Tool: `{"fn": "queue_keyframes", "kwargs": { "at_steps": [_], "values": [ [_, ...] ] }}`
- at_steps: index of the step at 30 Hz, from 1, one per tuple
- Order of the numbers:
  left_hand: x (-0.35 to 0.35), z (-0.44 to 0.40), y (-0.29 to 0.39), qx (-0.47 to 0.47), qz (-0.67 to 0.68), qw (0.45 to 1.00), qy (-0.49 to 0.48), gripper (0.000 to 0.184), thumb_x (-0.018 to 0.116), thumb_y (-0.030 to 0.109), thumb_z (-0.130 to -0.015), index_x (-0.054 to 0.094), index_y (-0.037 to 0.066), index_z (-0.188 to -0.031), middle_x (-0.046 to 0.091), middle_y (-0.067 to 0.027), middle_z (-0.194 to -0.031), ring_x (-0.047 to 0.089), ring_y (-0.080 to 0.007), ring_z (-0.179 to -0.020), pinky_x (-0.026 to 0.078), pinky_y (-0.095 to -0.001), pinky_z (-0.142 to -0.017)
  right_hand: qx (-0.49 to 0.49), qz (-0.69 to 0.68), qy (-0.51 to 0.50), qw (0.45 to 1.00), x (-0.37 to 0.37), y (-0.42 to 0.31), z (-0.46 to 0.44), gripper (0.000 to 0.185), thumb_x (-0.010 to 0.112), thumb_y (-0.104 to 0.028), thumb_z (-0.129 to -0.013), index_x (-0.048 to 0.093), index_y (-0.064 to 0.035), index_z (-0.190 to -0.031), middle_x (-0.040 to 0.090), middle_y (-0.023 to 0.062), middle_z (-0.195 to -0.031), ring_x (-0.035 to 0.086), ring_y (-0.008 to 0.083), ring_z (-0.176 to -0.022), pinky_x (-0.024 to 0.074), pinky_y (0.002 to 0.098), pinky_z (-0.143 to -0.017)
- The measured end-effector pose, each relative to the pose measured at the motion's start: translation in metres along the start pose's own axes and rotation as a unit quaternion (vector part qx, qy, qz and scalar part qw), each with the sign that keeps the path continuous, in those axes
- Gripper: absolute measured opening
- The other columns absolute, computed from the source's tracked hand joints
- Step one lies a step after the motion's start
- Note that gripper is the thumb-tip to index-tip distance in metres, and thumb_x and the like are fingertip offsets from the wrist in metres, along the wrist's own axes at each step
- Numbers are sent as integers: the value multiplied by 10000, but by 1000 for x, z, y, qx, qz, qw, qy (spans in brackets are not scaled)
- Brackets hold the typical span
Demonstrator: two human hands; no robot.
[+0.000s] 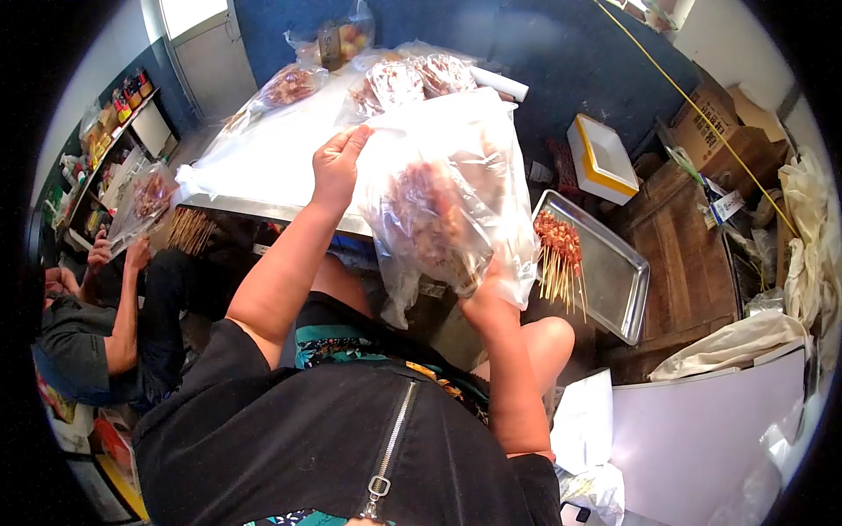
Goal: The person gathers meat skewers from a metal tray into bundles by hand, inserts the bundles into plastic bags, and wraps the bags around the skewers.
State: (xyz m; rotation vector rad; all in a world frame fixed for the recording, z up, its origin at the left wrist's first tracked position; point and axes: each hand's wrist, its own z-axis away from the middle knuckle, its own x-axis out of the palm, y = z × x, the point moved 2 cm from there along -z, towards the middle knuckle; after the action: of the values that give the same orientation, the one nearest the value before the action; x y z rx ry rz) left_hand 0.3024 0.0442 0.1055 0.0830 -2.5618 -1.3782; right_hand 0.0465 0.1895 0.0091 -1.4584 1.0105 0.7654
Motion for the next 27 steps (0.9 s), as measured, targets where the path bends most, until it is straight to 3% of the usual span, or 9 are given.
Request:
{"fn": "queue_keyframes", "kwargs": {
  "at_steps": [2, 5, 8, 14, 20, 23, 25, 26, 27],
  "values": [
    [-1, 11, 3, -43, 72, 996, 3, 175, 646, 187, -858, 693, 26, -907, 675, -77, -838, 595, -140, -722, 463, -271, -658, -3, -29, -10, 1000, -8, -7, 2, 1070, 693, -78, -640, -22, 19, -1431, 431, 301, -1290, 455, 403, -1192, 395, 349, -959],
    [10, 34, 42, 323, -315, 881, -143, 144, 671, 193, -812, 702, 114, -928, 682, -79, -953, 621, -237, -973, 397, -423, -942, -40, -130, 1, 991, -21, -18, 3, 1075, 698, -79, -625, -10, 35, -1425, 478, 297, -1235, 521, 414, -1102, 431, 367, -908],
    [12, 54, 72, 386, -343, 832, -201, 101, 665, 182, -809, 697, 119, -882, 680, -43, -995, 605, -214, -1029, 343, -454, -996, -26, -111, -1, 993, -25, -21, 5, 1063, 698, -75, -617, 10, 54, -1416, 517, 298, -1172, 556, 412, -1040, 453, 384, -865],
    [19, 122, 66, 235, -433, 817, -300, 853, 737, 459, -655, 368, 72, -1319, 226, -212, -1440, 168, -398, -1359, 107, -622, -1055, 25, -127, -17, 992, -34, -32, 5, 1062, 696, -76, -606, 21, 56, -1415, 558, 296, -1089, 573, 393, -1017, 453, 390, -862],
    [10, 126, 48, 360, -503, 757, -210, 454, 672, 238, -746, 558, 111, -1167, 389, -171, -1381, 293, -351, -1330, 136, -607, -1058, 44, -131, -38, 990, -25, -21, 3, 1061, 697, -87, -602, 36, 33, -1424, 519, 288, -1181, 542, 392, -1072, 437, 365, -894],
    [8, 124, 72, 331, -399, 840, -160, 251, 615, 161, -754, 627, 124, -1003, 549, -103, -1237, 411, -299, -1269, 200, -576, -1057, -75, -42, 45, 995, -20, -16, -1, 1001, 712, -176, -683, 70, 20, -1424, 556, 241, -1126, 581, 377, -983, 467, 389, -842],
    [21, 147, 73, 438, -359, 790, -235, 205, 618, 170, -753, 618, 126, -953, 553, -89, -1223, 437, -272, -1252, 208, -566, -1065, -280, 91, 171, 940, -28, -31, 2, 981, 699, -222, -726, 60, -20, -1442, 547, 213, -1176, 579, 327, -1020, 463, 364, -866],
    [27, 160, 72, 479, -347, 758, -275, 196, 622, 177, -748, 615, 127, -938, 551, -84, -1224, 443, -260, -1248, 208, -557, -1074, -285, 92, 166, 940, -17, -22, 2, 981, 699, -222, -726, 60, -20, -1442, 547, 213, -1176, 579, 327, -1020, 463, 364, -866],
    [31, 168, 73, 478, -353, 745, -304, 245, 617, 213, -776, 621, 141, -1011, 528, -77, -1254, 437, -229, -1253, 201, -541, -1093, -174, -108, 94, 974, 4, 2, 1, 963, 693, -236, -741, 69, -34, -1446, 539, 204, -1202, 575, 306, -1036, 462, 353, -878]
  ]
}}
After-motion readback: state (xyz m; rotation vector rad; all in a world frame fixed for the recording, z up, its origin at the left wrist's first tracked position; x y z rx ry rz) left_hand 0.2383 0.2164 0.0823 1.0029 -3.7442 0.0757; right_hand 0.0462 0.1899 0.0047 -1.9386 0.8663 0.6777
